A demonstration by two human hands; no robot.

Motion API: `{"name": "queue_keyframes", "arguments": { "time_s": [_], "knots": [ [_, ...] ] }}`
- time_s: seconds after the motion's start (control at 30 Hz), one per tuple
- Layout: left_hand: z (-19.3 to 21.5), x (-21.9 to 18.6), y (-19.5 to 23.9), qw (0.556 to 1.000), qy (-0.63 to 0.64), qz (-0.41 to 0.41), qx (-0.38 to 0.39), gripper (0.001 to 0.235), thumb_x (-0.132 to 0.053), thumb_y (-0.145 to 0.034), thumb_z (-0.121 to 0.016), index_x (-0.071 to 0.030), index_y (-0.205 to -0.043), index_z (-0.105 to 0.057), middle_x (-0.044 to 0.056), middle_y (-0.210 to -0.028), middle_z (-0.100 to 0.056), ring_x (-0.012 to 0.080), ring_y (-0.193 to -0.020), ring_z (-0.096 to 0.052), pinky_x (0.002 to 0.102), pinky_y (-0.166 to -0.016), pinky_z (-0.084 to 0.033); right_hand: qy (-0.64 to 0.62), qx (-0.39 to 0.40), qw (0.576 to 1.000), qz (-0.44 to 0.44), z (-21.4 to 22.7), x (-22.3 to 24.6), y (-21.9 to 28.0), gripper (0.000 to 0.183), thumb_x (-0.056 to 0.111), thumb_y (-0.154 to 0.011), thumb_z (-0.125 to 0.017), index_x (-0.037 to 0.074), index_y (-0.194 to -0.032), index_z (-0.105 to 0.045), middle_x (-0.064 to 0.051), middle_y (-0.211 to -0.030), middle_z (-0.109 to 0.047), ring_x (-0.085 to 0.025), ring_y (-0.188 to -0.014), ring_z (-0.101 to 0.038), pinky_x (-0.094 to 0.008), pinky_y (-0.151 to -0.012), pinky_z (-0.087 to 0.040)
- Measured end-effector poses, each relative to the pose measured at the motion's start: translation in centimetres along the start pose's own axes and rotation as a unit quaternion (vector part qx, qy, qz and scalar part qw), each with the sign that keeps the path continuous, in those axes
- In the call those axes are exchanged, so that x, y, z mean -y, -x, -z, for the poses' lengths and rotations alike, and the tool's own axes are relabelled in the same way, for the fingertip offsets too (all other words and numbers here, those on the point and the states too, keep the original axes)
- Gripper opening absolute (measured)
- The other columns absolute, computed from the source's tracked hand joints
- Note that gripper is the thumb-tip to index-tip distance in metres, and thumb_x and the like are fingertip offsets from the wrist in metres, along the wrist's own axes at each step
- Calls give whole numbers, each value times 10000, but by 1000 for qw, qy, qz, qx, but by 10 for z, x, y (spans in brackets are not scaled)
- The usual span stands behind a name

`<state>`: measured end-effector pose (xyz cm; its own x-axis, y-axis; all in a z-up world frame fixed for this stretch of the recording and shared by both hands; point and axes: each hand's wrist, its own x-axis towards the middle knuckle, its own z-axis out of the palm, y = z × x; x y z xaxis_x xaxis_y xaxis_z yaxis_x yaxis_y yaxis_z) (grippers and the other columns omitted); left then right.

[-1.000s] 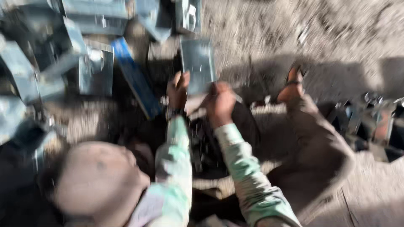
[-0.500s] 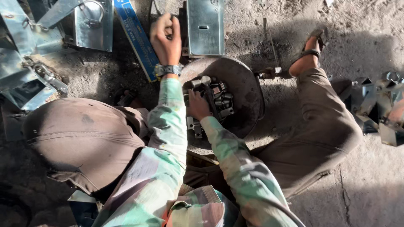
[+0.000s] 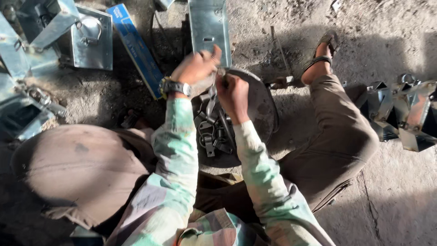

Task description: The person welds metal lids onto boxes and attaches metal handles using a welder and a hammer while sitting on the ground.

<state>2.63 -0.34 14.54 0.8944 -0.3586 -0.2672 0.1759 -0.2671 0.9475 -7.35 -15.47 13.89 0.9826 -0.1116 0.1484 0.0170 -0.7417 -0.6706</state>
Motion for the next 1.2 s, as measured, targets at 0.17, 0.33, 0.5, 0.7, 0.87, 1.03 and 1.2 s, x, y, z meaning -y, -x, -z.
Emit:
{"name": "queue_keyframes", "arguments": {
  "time_s": [0.17,0.33,0.5,0.7,0.87,1.03,1.2],
  "knots": [
    [-39,-25,-7,984,47,-160,58,328,-327,-1056,-533,-52,-1234,-551,123,-1128,-756,216,-965,-766,322,-798,-655,-45,7,985,167,62,60,-14,286,57,-746,-783,-43,-995,-684,-176,-956,-677,-296,-805,-689,-385,-692,-556],
    [-39,-27,-12,964,122,-235,-5,66,-70,-1044,-571,-36,-1094,-597,95,-1146,-706,208,-970,-792,330,-806,-642,-89,-179,954,223,94,50,-23,225,50,-840,-807,-22,-1023,-698,-96,-1036,-694,-294,-885,-701,-388,-800,-580],
    [-35,-49,8,946,67,-315,-23,81,-20,-1027,-641,43,-1077,-642,135,-1006,-743,219,-959,-759,304,-789,-596,-150,-22,988,22,68,-14,-23,408,282,-1139,-575,-50,-904,-609,-127,-729,-568,-207,-658,-507,-387,-622,-403],
    [-73,-52,4,987,-97,41,-121,383,-421,-974,-698,-39,-989,-666,70,-743,-698,188,-672,-742,313,-566,-542,-106,-172,976,-77,18,-69,-8,444,329,-1101,-444,-40,-951,-642,-37,-574,-539,-119,-486,-473,-334,-487,-352],
    [-121,12,-36,991,113,-55,-55,481,-501,-1018,-599,-52,-879,-700,45,-736,-661,111,-665,-567,291,-597,-455,-366,-349,862,-25,4,-106,-8,444,285,-1176,-468,-63,-949,-624,-75,-795,-607,-171,-703,-566,-335,-650,-443],
    [-129,24,-40,994,106,17,-34,471,-493,-1013,-588,-94,-807,-731,4,-699,-687,84,-621,-599,263,-606,-478,-266,-392,876,-87,8,-103,-13,473,325,-1110,-453,-28,-853,-636,-58,-700,-634,-142,-587,-567,-299,-564,-455],
    [-108,-5,-65,989,-54,-85,-109,363,-390,-1000,-623,-105,-830,-772,26,-714,-738,139,-607,-660,323,-568,-467,-333,-289,893,-86,24,-53,-16,511,399,-1161,-400,-7,-890,-553,-53,-652,-594,-143,-559,-564,-295,-539,-461]
  ]
}}
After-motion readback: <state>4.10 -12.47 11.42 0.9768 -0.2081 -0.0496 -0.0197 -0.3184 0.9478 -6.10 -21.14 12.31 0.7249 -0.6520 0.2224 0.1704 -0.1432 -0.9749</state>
